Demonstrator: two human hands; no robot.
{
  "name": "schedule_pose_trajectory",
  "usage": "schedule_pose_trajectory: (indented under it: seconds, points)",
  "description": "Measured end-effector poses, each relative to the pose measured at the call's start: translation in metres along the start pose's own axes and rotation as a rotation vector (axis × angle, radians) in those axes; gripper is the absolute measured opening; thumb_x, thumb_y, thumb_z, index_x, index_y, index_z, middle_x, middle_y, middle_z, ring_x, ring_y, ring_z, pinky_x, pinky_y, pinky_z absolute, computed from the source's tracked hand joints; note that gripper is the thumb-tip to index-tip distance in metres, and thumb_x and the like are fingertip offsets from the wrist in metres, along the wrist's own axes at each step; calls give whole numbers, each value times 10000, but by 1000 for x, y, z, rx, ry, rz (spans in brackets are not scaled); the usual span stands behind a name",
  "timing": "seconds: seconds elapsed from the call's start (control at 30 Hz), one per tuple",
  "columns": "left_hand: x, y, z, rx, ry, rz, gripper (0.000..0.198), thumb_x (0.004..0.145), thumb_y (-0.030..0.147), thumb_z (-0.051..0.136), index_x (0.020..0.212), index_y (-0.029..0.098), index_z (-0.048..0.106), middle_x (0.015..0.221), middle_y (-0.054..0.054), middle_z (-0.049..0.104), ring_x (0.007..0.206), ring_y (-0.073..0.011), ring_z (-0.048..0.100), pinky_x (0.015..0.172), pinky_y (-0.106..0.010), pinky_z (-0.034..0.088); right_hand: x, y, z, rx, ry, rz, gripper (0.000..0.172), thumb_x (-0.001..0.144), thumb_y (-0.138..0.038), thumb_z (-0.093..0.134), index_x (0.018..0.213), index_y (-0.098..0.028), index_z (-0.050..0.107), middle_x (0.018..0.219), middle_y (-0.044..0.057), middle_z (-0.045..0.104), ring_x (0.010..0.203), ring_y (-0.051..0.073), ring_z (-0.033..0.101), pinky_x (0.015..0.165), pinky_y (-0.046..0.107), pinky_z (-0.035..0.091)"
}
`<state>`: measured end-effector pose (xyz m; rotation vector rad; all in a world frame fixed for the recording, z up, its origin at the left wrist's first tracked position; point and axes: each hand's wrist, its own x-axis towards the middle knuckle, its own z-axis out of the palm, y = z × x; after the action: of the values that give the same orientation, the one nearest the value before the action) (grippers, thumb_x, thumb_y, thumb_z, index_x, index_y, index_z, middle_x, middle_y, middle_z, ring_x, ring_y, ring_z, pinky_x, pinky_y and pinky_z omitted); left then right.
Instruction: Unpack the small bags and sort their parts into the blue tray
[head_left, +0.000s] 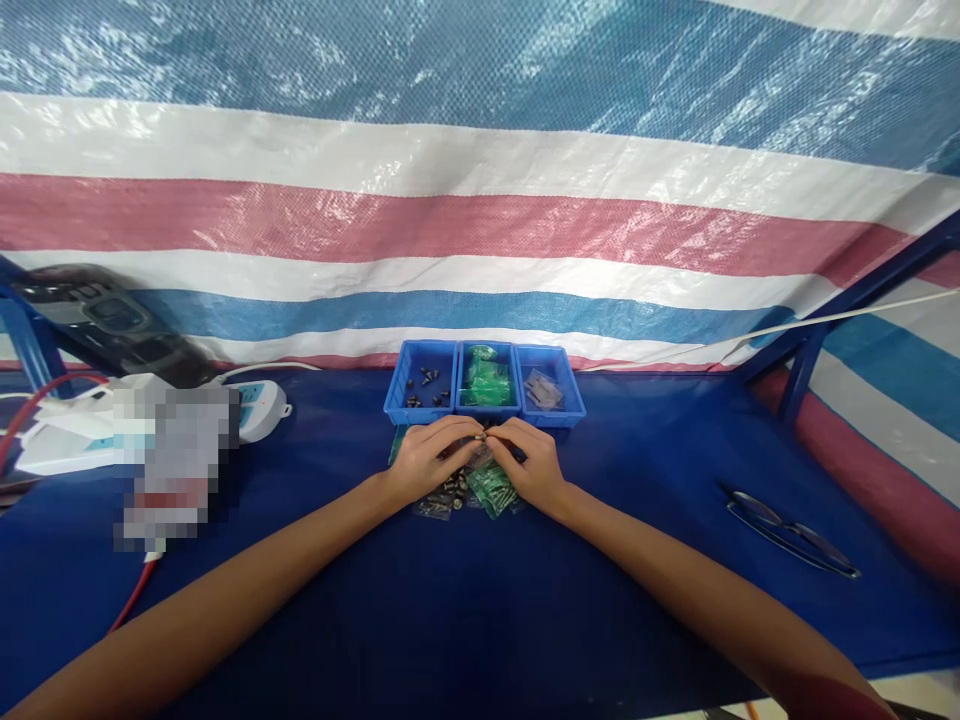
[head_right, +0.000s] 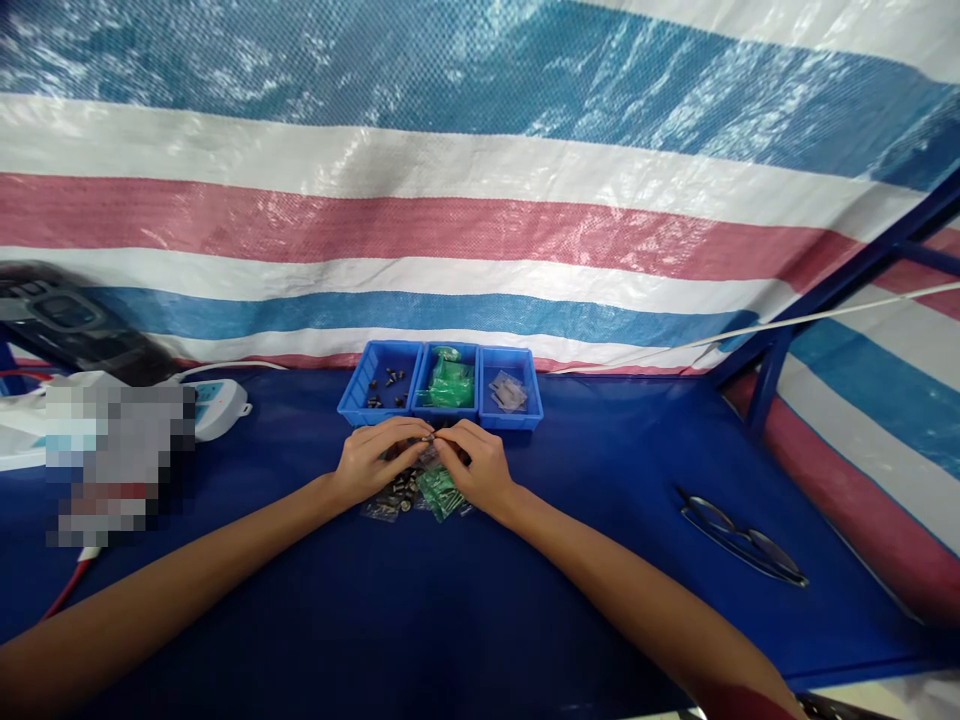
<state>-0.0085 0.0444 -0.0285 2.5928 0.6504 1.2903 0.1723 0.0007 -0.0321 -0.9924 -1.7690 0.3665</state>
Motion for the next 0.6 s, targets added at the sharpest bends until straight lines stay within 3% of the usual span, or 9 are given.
schedule_pose_trajectory:
  seconds: [0.37, 0.6]
  points:
    - [0, 2, 0, 10, 30, -19, 131, 851, 194, 556, 968, 179, 613, 939, -55, 693, 787, -131, 669, 629, -194, 545, 0, -1, 0, 16, -13, 19, 181, 892, -232, 470, 878, -175, 640, 745, 53, 612, 672, 154, 578, 629, 282, 481]
    - [0, 1, 0, 17, 27, -21, 114, 832, 183, 585, 944, 177, 604, 964, -58, 665, 615, -75, 599, 536, -178, 494, 0, -1, 0, 19, -22, 25, 173, 891, -227, 475, 891, -176, 641, 774, 57, 619, 697, 155, 584, 633, 279, 483]
